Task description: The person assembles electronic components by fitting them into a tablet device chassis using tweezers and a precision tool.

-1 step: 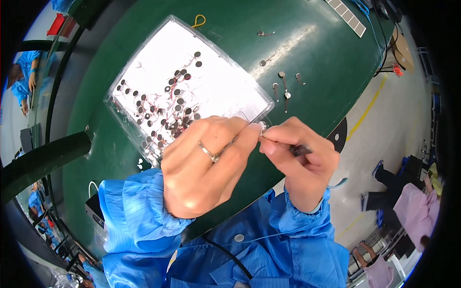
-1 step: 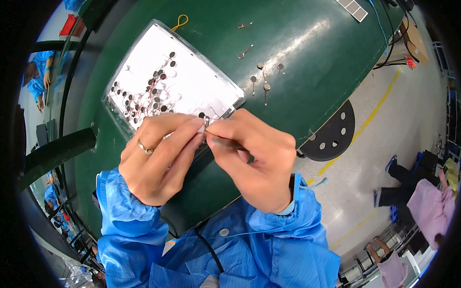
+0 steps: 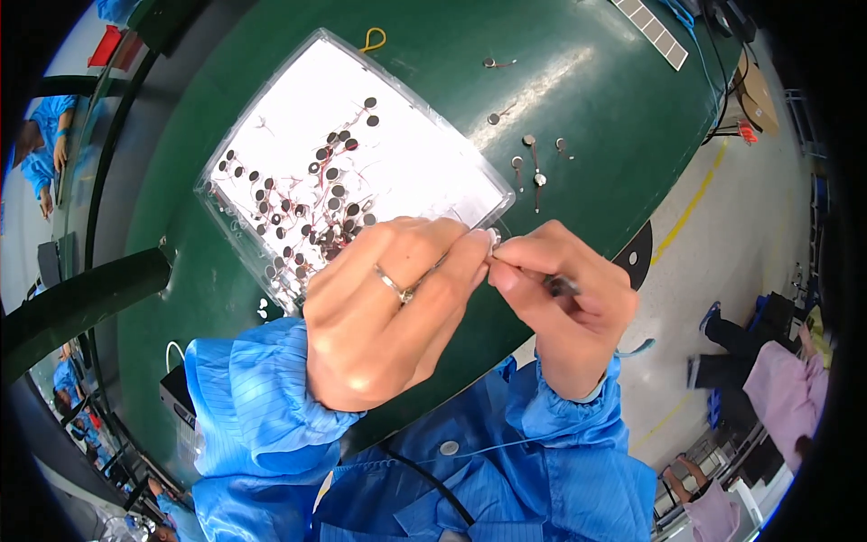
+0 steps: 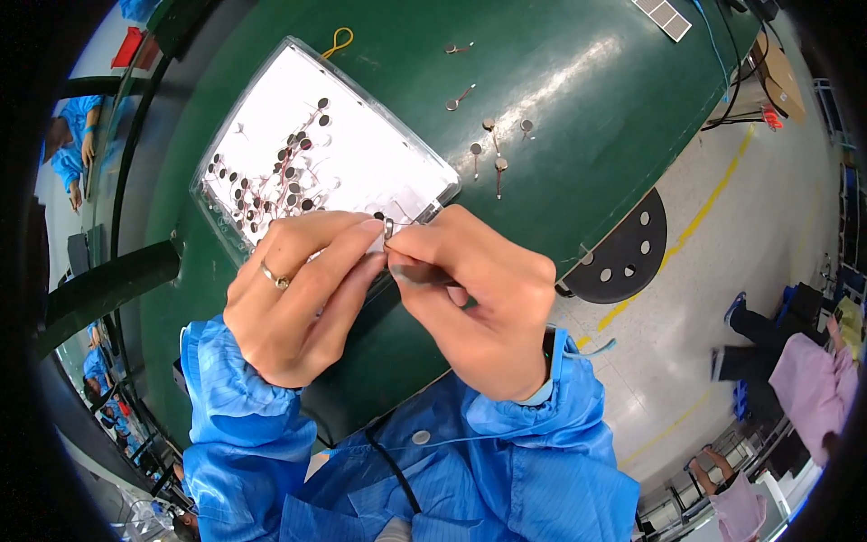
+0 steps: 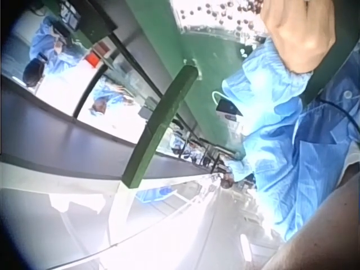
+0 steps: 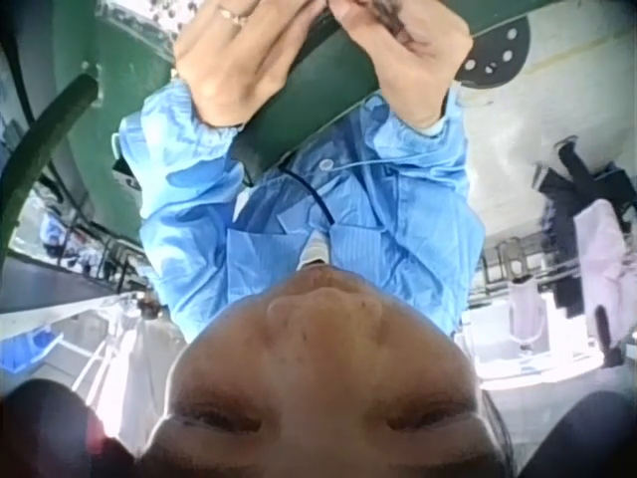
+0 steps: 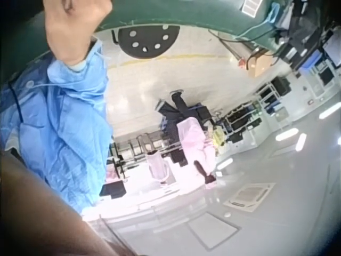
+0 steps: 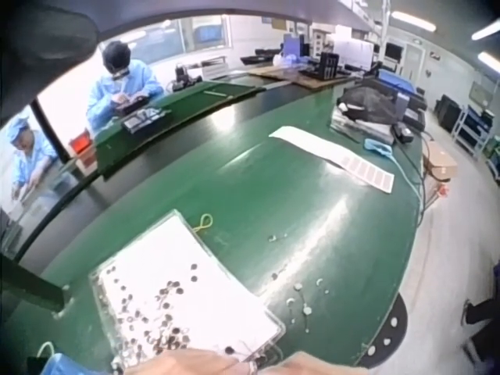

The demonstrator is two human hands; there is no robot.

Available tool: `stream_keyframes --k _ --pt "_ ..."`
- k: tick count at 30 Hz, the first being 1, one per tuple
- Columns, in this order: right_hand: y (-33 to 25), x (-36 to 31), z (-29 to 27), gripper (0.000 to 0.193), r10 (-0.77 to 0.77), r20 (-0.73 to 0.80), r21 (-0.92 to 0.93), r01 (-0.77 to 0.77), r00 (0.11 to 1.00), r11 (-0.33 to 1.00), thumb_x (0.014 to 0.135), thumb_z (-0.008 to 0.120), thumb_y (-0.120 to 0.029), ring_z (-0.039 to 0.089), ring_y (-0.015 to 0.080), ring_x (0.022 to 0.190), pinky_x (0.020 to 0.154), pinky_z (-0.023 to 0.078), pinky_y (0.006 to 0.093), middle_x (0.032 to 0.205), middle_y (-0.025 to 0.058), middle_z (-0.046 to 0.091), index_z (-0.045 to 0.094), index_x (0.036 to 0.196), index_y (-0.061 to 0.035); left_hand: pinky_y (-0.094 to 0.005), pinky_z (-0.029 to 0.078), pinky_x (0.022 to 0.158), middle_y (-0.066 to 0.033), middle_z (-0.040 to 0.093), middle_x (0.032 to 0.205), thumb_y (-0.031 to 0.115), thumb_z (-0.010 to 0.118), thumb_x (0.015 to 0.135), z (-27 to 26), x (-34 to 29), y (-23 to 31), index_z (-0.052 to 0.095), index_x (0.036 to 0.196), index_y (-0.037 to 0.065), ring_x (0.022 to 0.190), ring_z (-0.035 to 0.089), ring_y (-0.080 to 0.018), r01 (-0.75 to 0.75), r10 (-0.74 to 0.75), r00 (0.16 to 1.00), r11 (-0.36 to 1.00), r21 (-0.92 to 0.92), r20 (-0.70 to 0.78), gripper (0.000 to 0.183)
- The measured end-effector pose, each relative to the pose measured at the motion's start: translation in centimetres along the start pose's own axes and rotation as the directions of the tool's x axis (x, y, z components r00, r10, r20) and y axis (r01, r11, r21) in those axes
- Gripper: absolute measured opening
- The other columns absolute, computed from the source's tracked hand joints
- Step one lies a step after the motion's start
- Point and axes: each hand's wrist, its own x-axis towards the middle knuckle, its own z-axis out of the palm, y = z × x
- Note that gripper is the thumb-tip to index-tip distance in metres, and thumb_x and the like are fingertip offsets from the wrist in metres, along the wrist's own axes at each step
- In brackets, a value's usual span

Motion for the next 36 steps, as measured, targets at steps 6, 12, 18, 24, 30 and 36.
stream_keyframes --k 6,12,18,24,30,36 --pt "0.4 0.5 -0.4 0.021 -0.167 0.052 -0.182 0.174 0.985 0.968 0.056 0.06 0.007 0.048 0.0205 0.051 0.047 0.037 0.0268 0.063 0.0095 0.05 0.055 0.076 0.002 -0.0298 0.047 0.057 -0.0132 0.056 0.08 -0.007 0.062 0.055 -0.3 0.4 0.3 0.057 0.085 -0.006 0.068 0.056 -0.0245 0.036 -0.035 0.998 0.999 -0.008 0.053 0.031" --pt "0.4 0.5 -0.8 0.021 -0.179 0.072 -0.237 0.191 0.981 0.952 0.055 0.061 0.005 0.047 0.0232 0.051 0.046 0.037 0.0281 0.063 0.0096 0.05 0.055 0.075 0.0015 -0.0301 0.046 0.058 -0.0133 0.057 0.077 -0.01 0.063 0.058 -0.3 1.1 0.7 0.057 0.082 -0.005 0.066 0.056 -0.0262 0.092 -0.091 0.988 0.996 -0.003 0.129 0.025" --pt "1.3 1.3 -2.0 0.009 -0.144 -0.11 -0.286 0.107 0.983 0.952 0.063 0.057 0.004 0.047 0.0142 0.05 0.046 0.036 0.0236 0.061 0.008 0.051 0.054 0.072 0.0026 -0.0271 0.043 0.059 -0.0111 0.054 0.069 -0.009 0.058 0.061 -0.2 2.0 -0.4 0.055 0.074 -0.003 0.062 0.054 -0.023 0.236 -0.238 0.971 0.968 0.083 0.013 0.015" --pt "7.0 4.5 -4.0 0.011 -0.123 -0.517 -0.529 -0.203 0.847 0.824 0.076 0.056 -0.006 0.047 0.0058 0.062 0.056 0.036 0.0179 0.065 0.0045 0.055 0.058 0.081 0.0042 -0.0264 0.041 0.059 -0.0104 0.054 0.069 -0.008 0.058 0.065 -0.8 0.8 -2.2 0.055 0.074 -0.004 0.062 0.05 -0.0204 0.356 -0.366 0.928 0.927 0.115 0.076 0.01" --pt "7.3 5.6 -4.5 0.009 -0.3 -0.465 -0.718 -0.156 0.833 0.678 0.077 0.056 -0.007 0.053 0.0191 0.06 0.054 0.04 0.0272 0.074 0.0109 0.055 0.058 0.081 0.0008 -0.0303 0.042 0.057 -0.0104 0.052 0.069 -0.006 0.059 0.062 -0.6 0.1 -3.1 0.056 0.072 -0.003 0.063 0.05 -0.0239 0.324 -0.345 0.936 0.921 0.216 0.066 0.011" --pt "4.0 2.1 -2.2 0.011 -0.234 -0.365 -0.552 -0.007 0.901 0.834 0.072 0.058 0.004 0.051 0.0118 0.06 0.052 0.039 0.0203 0.071 0.0071 0.053 0.057 0.083 0.0027 -0.0329 0.041 0.053 -0.0099 0.051 0.071 -0.005 0.06 0.059 -0.9 -0.3 -1.8 0.056 0.072 -0.001 0.062 0.048 -0.0252 0.306 -0.324 0.936 0.942 0.136 0.139 0.014"
